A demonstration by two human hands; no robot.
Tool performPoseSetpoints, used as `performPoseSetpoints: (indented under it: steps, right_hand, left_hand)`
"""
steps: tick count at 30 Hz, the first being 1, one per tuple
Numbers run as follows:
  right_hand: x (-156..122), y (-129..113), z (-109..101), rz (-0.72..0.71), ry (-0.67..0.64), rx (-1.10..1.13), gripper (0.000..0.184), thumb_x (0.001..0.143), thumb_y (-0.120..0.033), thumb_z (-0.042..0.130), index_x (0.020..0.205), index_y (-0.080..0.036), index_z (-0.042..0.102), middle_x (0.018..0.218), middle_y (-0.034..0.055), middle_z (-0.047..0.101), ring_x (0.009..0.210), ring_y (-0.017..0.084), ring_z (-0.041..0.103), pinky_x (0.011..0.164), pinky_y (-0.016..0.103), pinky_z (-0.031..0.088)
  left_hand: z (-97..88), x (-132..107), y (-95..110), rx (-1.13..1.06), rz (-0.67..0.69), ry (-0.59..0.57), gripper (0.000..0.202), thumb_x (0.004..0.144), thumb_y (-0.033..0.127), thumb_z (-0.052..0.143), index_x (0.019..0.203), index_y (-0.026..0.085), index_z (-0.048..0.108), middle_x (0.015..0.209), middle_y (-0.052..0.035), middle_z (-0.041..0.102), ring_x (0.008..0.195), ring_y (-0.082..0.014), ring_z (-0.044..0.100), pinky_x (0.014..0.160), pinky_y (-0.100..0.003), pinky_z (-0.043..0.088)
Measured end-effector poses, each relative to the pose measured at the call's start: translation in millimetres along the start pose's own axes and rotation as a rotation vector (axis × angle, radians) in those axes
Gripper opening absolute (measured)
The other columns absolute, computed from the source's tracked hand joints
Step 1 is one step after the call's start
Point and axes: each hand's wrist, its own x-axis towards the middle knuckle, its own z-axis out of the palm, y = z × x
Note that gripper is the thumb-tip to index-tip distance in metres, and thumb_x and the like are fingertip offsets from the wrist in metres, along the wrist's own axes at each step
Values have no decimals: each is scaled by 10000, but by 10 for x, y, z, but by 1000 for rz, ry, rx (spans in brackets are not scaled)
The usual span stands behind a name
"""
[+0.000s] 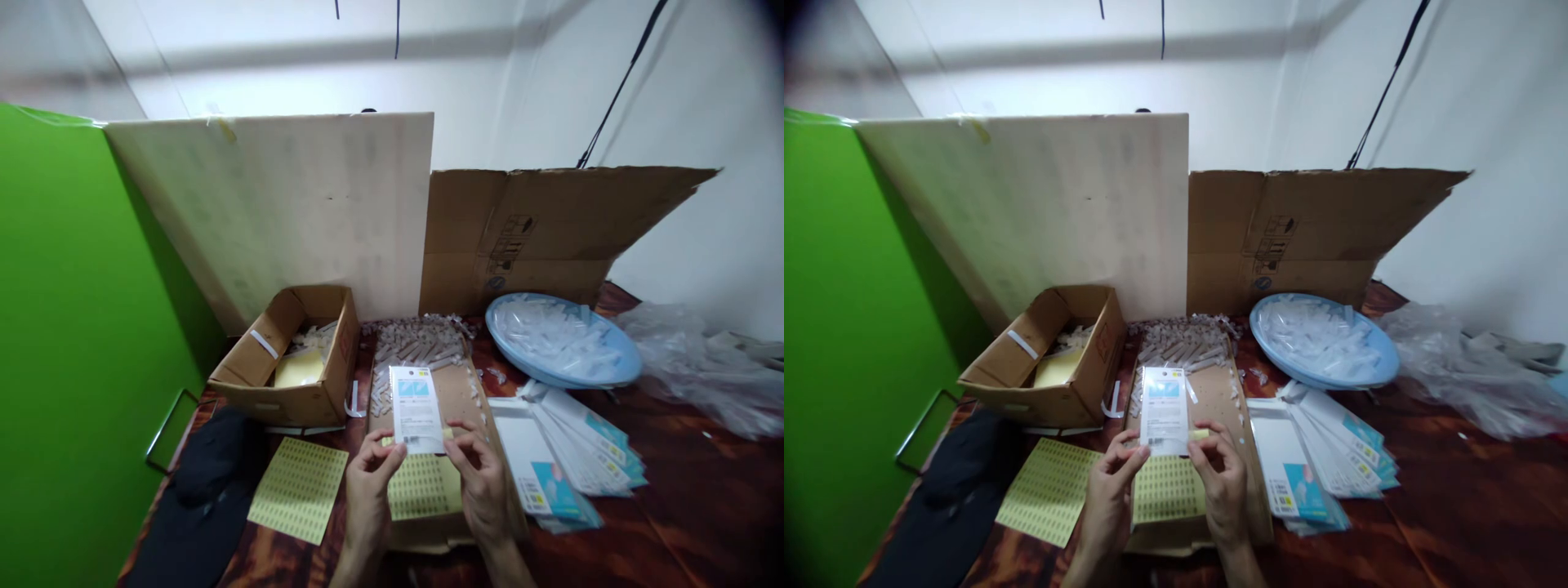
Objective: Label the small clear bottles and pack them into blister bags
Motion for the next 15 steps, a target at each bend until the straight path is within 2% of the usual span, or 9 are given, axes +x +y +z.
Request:
performPoseSetpoints:
  steps: [3, 7, 9, 11, 13, 15]
  right_hand:
    - [-1, 17, 10, 2, 15, -18, 257, 783, -357, 747, 614, -184, 658, 1080, 101, 658, 1098, 296, 574, 897, 370, 423]
    - [15, 96, 39, 26, 128, -2, 362, 769, -391, 757, 523, -183, 592, 969, 79, 668, 990, 262, 601, 840, 344, 453]
    - [39, 117, 45, 99, 181, 78, 365, 748, -409, 778, 530, -187, 587, 857, 49, 671, 905, 236, 623, 786, 319, 480]
    - [71, 92, 34, 246, 204, 233, 308, 747, -426, 787, 619, -196, 628, 714, 7, 652, 768, 202, 643, 700, 293, 507]
    - [98, 20, 5, 386, 164, 405, 287, 768, -459, 775, 724, -202, 655, 660, -15, 647, 617, 160, 629, 594, 267, 516]
    - [105, -77, -25, 449, 20, 494, 328, 799, -516, 742, 808, -198, 663, 724, 4, 687, 532, 134, 610, 507, 253, 510]
  left_hand:
    - [11, -18, 6, -5, -15, 2, 286, 613, 330, 894, 584, 135, 687, 1056, -87, 627, 989, -251, 632, 855, -320, 502]
    - [32, -64, 3, 36, -8, -32, 293, 629, 307, 885, 571, 130, 660, 1001, -79, 605, 973, -243, 612, 824, -302, 492]
    - [44, -86, 5, 49, 0, -61, 276, 636, 299, 880, 586, 127, 670, 986, -82, 609, 975, -248, 610, 828, -305, 487]
    - [48, -90, 10, 51, 2, -79, 266, 651, 304, 870, 605, 124, 679, 996, -85, 611, 960, -245, 614, 825, -306, 488]
    - [42, -74, 21, 53, 7, -79, 267, 665, 307, 861, 610, 124, 674, 1013, -85, 611, 958, -239, 617, 825, -301, 488]
    - [32, -52, 34, 50, 10, -80, 277, 667, 303, 861, 601, 126, 657, 1012, -81, 607, 954, -232, 618, 815, -291, 492]
